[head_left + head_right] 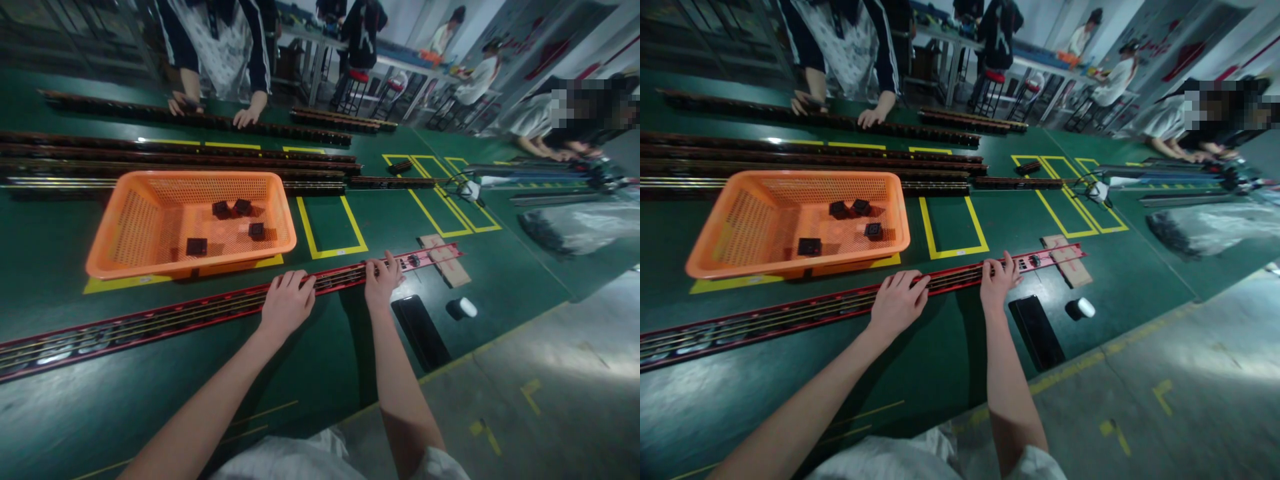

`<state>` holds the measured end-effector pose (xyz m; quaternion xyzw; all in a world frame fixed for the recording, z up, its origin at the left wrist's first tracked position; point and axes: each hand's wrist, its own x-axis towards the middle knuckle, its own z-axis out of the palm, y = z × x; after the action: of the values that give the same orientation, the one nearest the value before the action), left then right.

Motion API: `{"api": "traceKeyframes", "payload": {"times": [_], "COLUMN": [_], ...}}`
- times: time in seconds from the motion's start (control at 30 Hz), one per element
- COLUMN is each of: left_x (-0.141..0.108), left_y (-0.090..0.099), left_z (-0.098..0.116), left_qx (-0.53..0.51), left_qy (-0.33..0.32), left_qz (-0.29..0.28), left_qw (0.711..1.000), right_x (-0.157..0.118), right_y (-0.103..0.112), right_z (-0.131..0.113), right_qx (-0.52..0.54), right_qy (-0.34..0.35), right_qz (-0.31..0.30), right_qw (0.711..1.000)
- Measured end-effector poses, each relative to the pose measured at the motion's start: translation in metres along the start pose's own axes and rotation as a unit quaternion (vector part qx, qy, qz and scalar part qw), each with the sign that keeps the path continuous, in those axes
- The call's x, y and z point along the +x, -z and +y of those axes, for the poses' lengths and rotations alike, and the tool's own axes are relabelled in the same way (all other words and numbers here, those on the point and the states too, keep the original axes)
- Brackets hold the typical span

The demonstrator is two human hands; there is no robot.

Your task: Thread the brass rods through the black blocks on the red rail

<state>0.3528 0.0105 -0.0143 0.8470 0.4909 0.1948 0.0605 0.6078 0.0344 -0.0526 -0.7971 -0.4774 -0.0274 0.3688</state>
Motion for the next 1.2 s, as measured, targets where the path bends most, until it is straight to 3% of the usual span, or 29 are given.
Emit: {"api": "traceKeyframes", "payload": {"times": [0.37,0.67,0.9,1.2], "left_x": [0.0068,0.0057,0.0041,0.0037], "left_y": [0.0081,0.0047,0.0020,0.0035], "left_z": [0.0043,0.0034,0.0035,0.0028], "left_qx": [0.002,-0.005,-0.032,-0.030], "left_qy": [0.009,0.009,0.057,0.042], "left_qz": [-0.032,-0.031,-0.007,-0.008], "left_qw": [0.999,0.999,0.998,0.999], "right_x": [0.0009,0.0012,0.0006,0.0013], "right_y": [-0.0028,-0.0020,-0.0016,0.0023], "right_z": [0.0027,0.0036,0.0040,0.0006], "right_qx": [0.004,0.014,0.012,0.023], "right_qy": [0.002,0.008,0.024,0.015], "right_qz": [-0.003,-0.002,0.006,-0.003], "right_qw": [1.000,1.000,1.000,1.000]}}
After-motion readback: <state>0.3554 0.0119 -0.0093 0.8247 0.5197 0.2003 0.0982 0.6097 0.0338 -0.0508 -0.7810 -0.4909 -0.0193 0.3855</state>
